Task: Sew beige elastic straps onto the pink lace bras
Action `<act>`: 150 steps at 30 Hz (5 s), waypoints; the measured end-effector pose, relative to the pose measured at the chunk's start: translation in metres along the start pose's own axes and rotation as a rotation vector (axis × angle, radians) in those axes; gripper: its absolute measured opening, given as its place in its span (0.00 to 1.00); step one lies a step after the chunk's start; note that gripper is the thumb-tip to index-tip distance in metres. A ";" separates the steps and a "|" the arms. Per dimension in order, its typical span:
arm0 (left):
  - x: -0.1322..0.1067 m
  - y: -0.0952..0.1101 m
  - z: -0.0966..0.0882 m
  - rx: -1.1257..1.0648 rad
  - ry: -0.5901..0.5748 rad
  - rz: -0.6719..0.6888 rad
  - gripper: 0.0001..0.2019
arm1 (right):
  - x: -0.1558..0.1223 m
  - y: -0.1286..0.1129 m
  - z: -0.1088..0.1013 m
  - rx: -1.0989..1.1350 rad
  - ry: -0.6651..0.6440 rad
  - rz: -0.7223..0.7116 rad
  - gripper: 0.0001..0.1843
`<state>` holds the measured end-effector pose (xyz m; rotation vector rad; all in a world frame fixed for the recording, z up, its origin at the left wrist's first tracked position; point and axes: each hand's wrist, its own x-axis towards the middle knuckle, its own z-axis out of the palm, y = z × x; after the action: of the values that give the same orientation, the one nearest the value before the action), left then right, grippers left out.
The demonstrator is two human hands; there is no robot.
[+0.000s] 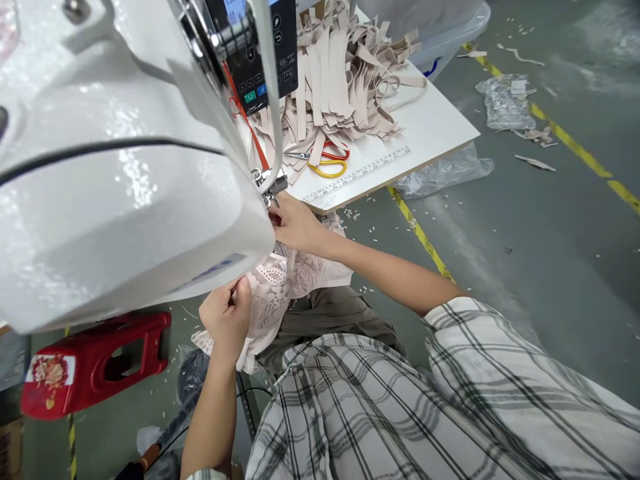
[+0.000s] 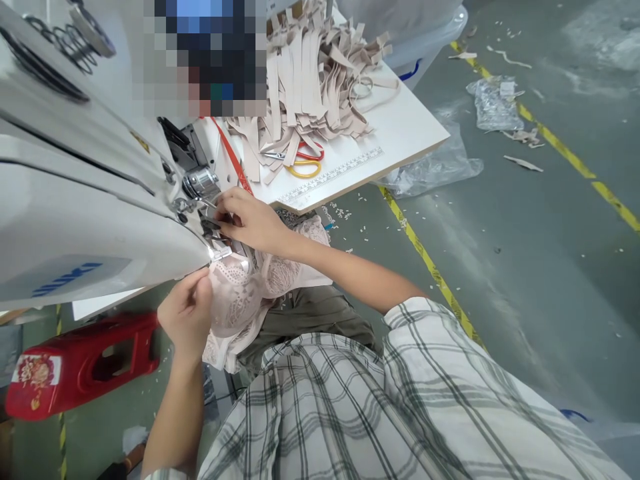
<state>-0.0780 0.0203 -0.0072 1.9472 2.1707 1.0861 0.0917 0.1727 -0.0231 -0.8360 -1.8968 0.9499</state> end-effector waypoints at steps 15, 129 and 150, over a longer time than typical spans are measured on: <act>0.005 0.009 0.007 -0.022 -0.035 -0.045 0.11 | -0.002 0.006 -0.003 -0.017 -0.020 -0.005 0.05; -0.050 0.053 -0.004 -0.646 -0.342 -0.103 0.06 | -0.133 -0.078 -0.027 -0.032 -0.300 -0.132 0.09; -0.025 0.051 -0.026 -0.237 -0.289 0.293 0.04 | -0.089 -0.079 -0.054 0.135 -0.530 0.295 0.11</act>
<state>-0.0403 -0.0152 0.0283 2.1920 1.5747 0.9651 0.1623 0.0767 0.0300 -0.8546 -2.1479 1.5881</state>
